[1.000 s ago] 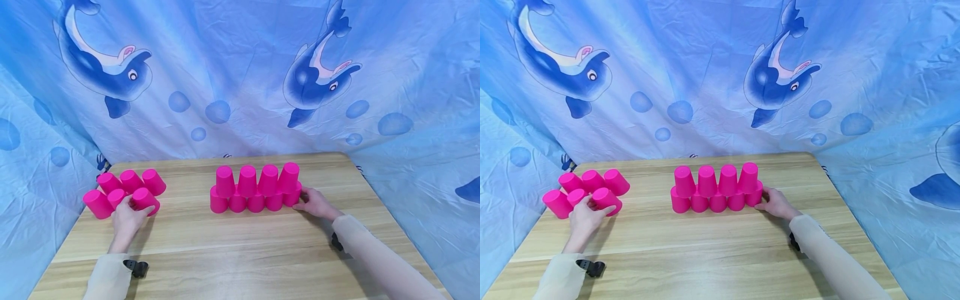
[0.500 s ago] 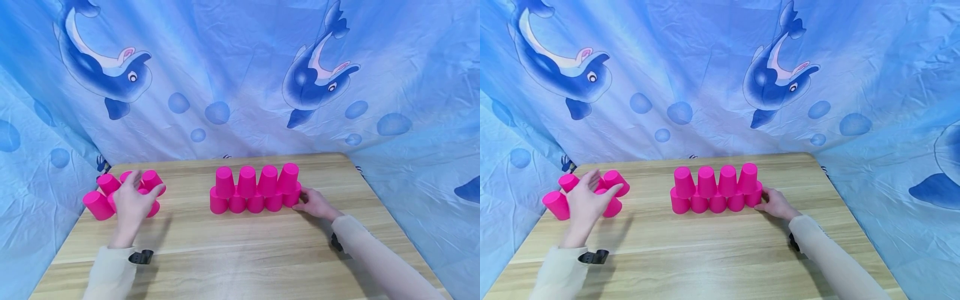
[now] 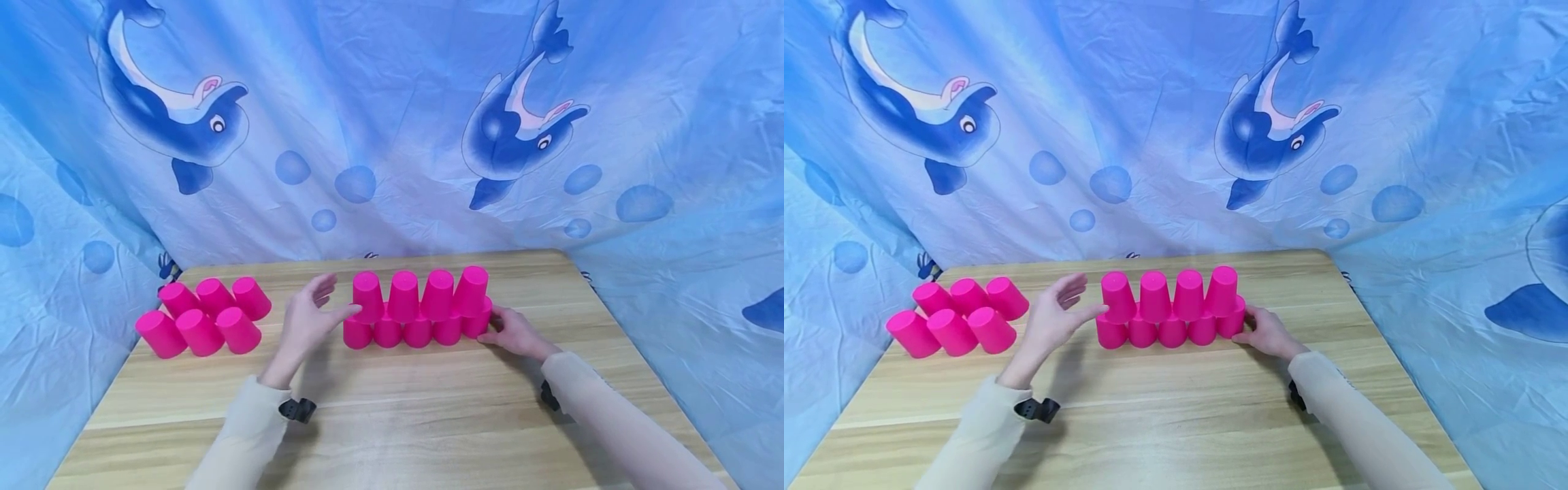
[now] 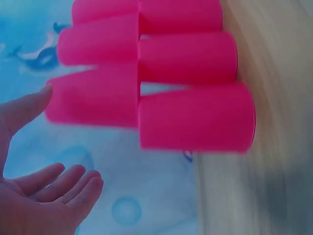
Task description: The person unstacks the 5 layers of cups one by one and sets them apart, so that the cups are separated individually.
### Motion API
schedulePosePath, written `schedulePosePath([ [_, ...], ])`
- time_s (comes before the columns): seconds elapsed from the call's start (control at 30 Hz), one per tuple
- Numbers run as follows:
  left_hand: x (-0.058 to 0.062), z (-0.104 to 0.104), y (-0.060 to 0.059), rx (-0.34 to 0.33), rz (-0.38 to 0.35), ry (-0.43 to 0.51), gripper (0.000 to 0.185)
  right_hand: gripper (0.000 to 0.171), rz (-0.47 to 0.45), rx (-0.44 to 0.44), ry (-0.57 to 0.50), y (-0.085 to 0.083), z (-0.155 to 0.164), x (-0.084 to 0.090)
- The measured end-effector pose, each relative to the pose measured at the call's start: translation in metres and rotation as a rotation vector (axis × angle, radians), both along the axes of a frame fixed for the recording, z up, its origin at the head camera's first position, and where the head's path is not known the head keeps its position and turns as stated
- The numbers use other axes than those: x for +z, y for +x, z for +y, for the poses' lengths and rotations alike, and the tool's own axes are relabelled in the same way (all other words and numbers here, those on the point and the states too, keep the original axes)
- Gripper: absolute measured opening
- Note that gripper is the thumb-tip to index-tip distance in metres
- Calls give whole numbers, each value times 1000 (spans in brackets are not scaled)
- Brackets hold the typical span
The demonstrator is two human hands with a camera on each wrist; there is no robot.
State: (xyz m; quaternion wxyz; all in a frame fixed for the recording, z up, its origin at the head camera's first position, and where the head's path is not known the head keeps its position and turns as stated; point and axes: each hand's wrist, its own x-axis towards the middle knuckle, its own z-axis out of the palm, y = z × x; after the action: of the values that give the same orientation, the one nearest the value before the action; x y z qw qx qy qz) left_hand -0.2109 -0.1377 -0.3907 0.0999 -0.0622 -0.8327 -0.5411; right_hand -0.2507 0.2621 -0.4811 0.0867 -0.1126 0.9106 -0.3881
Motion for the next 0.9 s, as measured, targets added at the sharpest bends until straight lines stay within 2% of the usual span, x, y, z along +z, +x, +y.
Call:
schedulePosePath([
  [0.13, -6, 17, -4, -22, -22, -9, 77, 68, 3, -5, 5, 0, 0, 0],
  [0.33, -14, 30, -6, -7, 1, -18, 73, 69, 19, 14, 1, 1, -1, -1],
  [0.67, -16, 36, -7, 39, 58, -70, 63, 69, 10, 7, 11, 1, 0, -1],
  [0.9, -14, 30, -2, 24, 58, -20, 61, 69, 0, -6, 24, 2, -1, -1],
])
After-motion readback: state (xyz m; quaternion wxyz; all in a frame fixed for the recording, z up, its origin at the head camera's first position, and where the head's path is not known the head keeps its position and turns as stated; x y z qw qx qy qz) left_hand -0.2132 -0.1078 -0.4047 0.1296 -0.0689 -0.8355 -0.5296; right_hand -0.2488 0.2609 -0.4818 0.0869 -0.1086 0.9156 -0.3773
